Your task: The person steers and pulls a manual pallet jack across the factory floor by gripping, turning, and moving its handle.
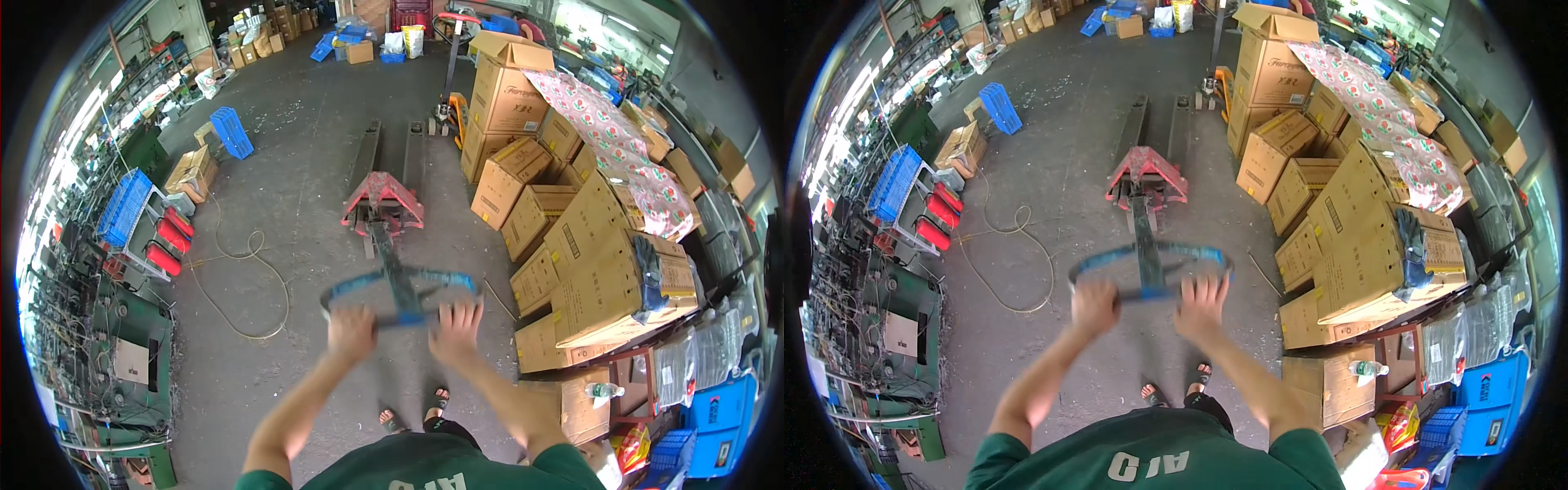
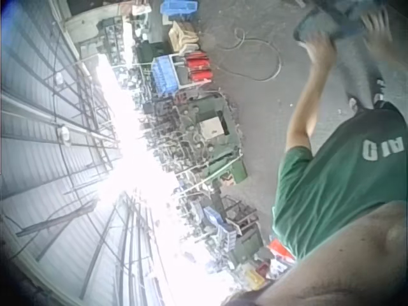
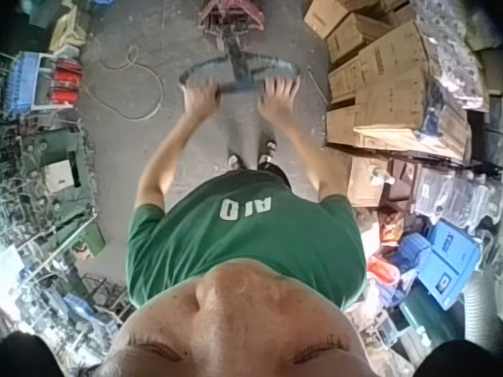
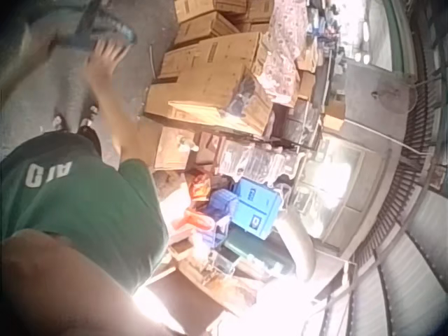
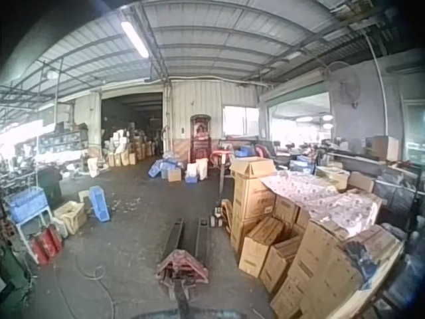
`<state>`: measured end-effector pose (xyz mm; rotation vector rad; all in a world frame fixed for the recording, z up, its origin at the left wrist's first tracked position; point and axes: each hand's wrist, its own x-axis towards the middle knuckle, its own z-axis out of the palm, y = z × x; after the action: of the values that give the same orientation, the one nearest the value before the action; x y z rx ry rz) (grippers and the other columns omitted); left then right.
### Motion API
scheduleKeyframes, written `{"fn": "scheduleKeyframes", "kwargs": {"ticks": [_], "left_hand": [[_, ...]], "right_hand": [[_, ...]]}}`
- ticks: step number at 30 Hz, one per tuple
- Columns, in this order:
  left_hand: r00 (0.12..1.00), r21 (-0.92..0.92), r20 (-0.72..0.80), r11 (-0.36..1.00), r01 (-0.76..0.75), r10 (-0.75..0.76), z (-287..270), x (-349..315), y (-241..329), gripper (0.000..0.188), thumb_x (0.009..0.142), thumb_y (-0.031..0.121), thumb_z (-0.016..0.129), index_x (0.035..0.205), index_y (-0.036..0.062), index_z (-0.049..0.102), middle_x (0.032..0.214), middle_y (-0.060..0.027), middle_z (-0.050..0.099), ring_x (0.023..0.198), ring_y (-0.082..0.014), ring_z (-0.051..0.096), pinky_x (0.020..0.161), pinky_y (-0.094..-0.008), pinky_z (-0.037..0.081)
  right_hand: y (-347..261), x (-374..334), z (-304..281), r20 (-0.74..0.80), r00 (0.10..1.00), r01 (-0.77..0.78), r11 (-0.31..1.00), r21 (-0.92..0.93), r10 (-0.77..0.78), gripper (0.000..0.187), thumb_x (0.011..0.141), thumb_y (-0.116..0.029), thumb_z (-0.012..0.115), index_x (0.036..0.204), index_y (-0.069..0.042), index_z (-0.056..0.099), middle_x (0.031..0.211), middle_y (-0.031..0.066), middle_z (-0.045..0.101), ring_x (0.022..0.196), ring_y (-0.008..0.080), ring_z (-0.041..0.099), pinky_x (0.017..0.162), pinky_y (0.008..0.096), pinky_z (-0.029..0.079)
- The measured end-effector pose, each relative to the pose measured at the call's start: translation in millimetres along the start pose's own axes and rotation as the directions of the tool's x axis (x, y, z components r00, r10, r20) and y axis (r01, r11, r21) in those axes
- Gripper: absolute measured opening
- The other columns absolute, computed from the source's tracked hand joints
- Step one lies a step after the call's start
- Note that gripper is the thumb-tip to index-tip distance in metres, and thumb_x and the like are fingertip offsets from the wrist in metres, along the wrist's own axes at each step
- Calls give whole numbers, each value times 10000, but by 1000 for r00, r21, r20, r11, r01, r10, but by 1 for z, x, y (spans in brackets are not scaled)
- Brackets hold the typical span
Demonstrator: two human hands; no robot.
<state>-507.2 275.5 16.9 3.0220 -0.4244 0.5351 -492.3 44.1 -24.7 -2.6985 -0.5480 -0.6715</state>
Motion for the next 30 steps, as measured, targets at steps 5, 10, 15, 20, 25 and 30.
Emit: {"fn": "scheduleKeyframes", "kwargs": {"ticks": [5, 10, 15, 20, 25, 30], "left_hand": [[941, -88, 335, 992, 88, -54, 99, -147, 52, 102, 780, 211, 544, 784, 109, 552, 748, -79, 611, 680, -287, 595, 698, -413, 419], [860, -27, 510, 1000, 8, 7, 166, -206, 74, 169, 796, 267, 544, 861, 114, 581, 789, -82, 644, 786, -272, 626, 749, -406, 423], [651, -80, 759, 991, 111, -12, 141, -169, 87, 197, 827, 256, 503, 919, 105, 589, 852, -105, 670, 841, -303, 645, 770, -441, 443], [621, -161, 784, 971, 175, 18, 47, -76, 55, 186, 744, 187, 506, 871, 91, 602, 820, -106, 675, 751, -359, 634, 617, -429, 484], [892, -144, 451, 985, 99, -24, -39, 49, 2, 78, 656, 148, 576, 717, 100, 576, 627, -89, 605, 542, -338, 554, 493, -418, 427], [976, -19, -209, 998, -61, 56, -65, 195, -68, 141, 583, 120, 615, 701, 115, 537, 605, -50, 547, 520, -298, 516, 491, -399, 397]], "right_hand": [[2, -174, 59, 415, 910, 56, 994, -97, -11, 668, 675, -299, 630, 1233, -13, 397, 1255, 259, 329, 1209, 471, 282, 1014, 687, 150], [27, -224, 102, 745, 667, -13, 1000, -8, 15, 543, 702, -323, 627, 1181, -93, 514, 1249, 202, 457, 1200, 443, 375, 969, 646, 236], [39, -158, 78, 902, 427, -17, 998, -57, 59, 292, 688, -280, 632, 926, -110, 637, 983, 134, 638, 983, 374, 561, 884, 588, 332], [63, -73, 44, 844, 522, -4, 990, 144, -120, 217, 664, -206, 604, 821, -60, 637, 755, 155, 657, 679, 382, 619, 571, 446, 493], [64, 87, -17, 633, 758, 60, 983, 176, -160, 220, 642, -248, 638, 787, -86, 610, 739, 126, 651, 656, 333, 606, 557, 429, 453], [65, 255, -71, 366, 926, 65, 995, 82, -91, 168, 682, -259, 631, 786, -132, 596, 726, 71, 639, 643, 291, 603, 567, 403, 454]]}}
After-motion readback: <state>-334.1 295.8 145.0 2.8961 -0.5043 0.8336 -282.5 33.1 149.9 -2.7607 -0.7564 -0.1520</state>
